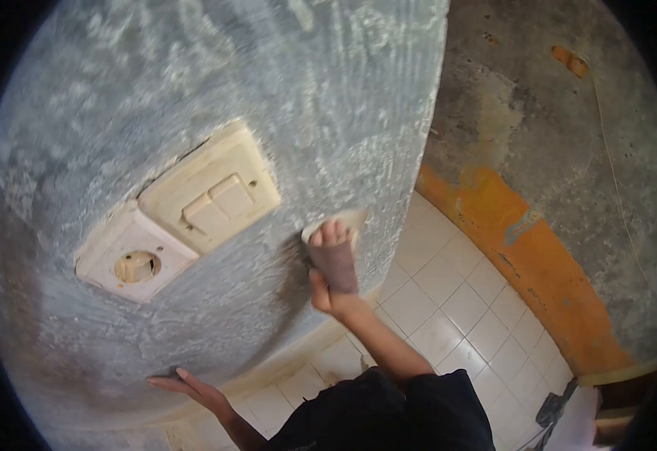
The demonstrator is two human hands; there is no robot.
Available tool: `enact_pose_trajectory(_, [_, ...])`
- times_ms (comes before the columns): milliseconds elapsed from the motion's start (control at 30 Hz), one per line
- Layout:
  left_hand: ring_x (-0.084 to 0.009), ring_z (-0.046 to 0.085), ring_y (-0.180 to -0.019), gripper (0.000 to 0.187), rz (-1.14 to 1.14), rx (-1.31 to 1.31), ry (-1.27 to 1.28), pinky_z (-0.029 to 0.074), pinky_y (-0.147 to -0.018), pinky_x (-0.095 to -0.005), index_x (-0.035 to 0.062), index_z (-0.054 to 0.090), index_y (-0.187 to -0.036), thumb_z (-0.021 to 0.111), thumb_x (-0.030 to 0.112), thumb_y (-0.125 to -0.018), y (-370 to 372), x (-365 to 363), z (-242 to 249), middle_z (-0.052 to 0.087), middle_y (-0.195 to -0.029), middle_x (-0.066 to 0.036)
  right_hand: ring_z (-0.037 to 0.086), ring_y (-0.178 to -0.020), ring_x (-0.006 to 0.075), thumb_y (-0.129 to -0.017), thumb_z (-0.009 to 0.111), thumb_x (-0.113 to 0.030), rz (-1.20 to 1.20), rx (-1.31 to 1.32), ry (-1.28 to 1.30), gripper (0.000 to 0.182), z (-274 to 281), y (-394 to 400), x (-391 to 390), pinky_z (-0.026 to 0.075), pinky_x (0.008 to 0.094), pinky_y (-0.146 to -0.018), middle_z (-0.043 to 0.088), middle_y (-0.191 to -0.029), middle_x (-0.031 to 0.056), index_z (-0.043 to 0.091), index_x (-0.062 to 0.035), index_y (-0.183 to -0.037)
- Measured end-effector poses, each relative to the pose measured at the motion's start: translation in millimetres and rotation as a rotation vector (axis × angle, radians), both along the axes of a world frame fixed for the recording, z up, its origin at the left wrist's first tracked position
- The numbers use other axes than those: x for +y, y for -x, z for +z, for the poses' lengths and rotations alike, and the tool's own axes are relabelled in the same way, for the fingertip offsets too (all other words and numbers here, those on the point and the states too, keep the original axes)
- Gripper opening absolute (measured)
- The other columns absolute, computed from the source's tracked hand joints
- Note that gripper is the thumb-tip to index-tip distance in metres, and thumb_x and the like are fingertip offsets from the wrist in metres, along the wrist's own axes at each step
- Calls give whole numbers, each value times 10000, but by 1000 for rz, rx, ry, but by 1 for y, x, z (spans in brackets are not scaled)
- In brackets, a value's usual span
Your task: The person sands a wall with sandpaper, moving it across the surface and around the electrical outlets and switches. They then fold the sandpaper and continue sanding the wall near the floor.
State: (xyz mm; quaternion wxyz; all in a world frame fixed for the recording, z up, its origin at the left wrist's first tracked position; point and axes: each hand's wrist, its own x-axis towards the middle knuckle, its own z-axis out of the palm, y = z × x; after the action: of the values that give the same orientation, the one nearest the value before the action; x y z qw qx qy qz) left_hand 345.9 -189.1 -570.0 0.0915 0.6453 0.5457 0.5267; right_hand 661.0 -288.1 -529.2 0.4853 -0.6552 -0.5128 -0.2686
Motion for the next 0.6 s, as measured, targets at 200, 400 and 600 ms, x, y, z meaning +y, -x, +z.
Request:
enact_pose_trajectory(200, [-339, -103, -1414, 705, 84, -73, -10, -45, -1134, -460, -32, -74, -1448, 261, 395, -998, -11, 11, -7, -148, -1516, -219, 292, -1266, 497, -838, 436, -243, -65, 265, -115, 586, -26, 10, -1, 190, 537, -1072, 325, -1363, 323, 365, 105, -1305])
enact_pose_trajectory(400, [-357, -93, -1413, 761, 117, -77, -57, -6, -1138, -467, -33, -20, -1455, 232, 505, -979, -14, 13, -5, -97, -1518, -240, 196, -1341, 440, -918, 371, -228, -135, 303, -110, 573, 21, -68, -24, 112, 471, -1105, 238, -1434, 292, 267, 116, -1364])
enact_pose_trajectory(600, [-353, -41, -1420, 730, 208, -110, -33, 23, -1137, -471, -22, 24, -1462, 234, 489, -984, -54, -29, 23, -54, -1523, -242, 139, -1374, 456, -902, 453, -279, -25, 327, -117, 647, -52, -43, -25, 65, 535, -1113, 178, -1470, 307, 263, 102, -1389])
